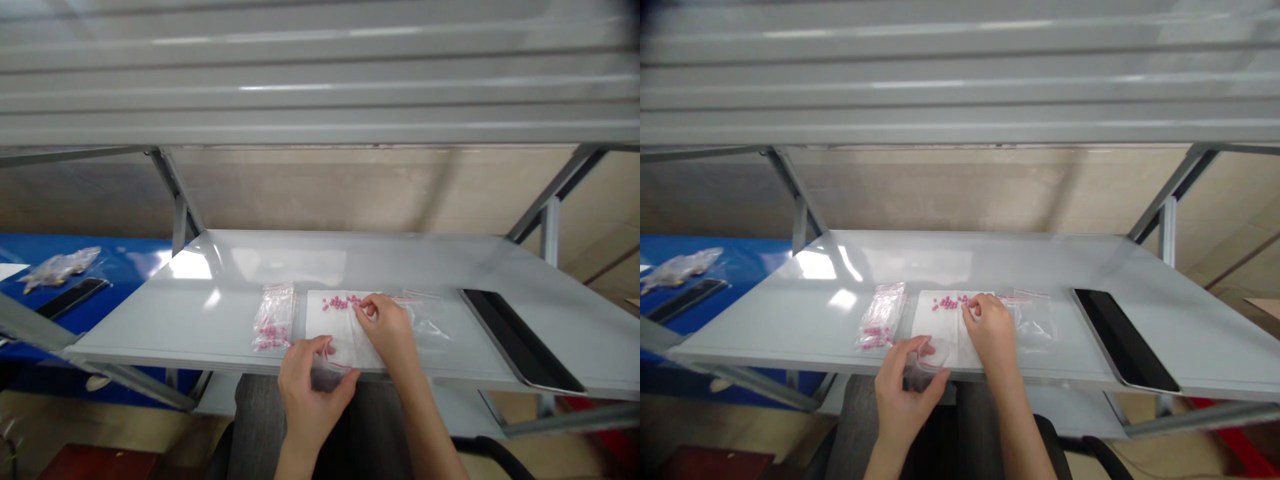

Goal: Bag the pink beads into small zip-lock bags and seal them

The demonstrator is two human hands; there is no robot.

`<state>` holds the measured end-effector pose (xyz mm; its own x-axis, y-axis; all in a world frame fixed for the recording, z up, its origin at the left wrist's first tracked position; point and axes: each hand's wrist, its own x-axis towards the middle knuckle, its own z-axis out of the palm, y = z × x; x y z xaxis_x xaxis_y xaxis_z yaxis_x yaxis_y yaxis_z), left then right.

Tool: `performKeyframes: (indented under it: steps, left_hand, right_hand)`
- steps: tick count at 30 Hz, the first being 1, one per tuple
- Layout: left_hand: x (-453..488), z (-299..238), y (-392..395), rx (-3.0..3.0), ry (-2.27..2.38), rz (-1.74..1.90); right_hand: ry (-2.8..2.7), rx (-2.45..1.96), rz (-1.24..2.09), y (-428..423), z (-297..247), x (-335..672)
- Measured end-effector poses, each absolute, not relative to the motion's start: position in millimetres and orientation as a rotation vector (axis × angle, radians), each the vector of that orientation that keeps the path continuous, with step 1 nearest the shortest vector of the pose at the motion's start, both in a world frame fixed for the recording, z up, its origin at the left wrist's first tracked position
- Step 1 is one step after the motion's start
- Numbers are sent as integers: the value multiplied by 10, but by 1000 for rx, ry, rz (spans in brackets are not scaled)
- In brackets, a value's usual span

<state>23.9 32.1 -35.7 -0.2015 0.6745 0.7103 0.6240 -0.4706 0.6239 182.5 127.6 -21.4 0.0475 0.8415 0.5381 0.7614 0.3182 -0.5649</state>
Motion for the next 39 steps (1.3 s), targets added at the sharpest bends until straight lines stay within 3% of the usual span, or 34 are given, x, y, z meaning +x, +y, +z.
performKeyframes:
  steps: [13,23,31,39]
  left_hand:
    - [223,-347,330,2011,1584,1781]
    - [237,-359,320,1955,1617,1765]
    - [232,-367,317,1944,1576,1759]
    - [240,-346,313,1933,1584,1770]
  right_hand:
    - [-1706,-1470,157,1281,-177,1757]
    - [-1867,-918,825,796,346,1736]
    - [-1699,-1377,238,1160,-36,1841]
    - [-1687,-1598,-14,1252,-212,1793]
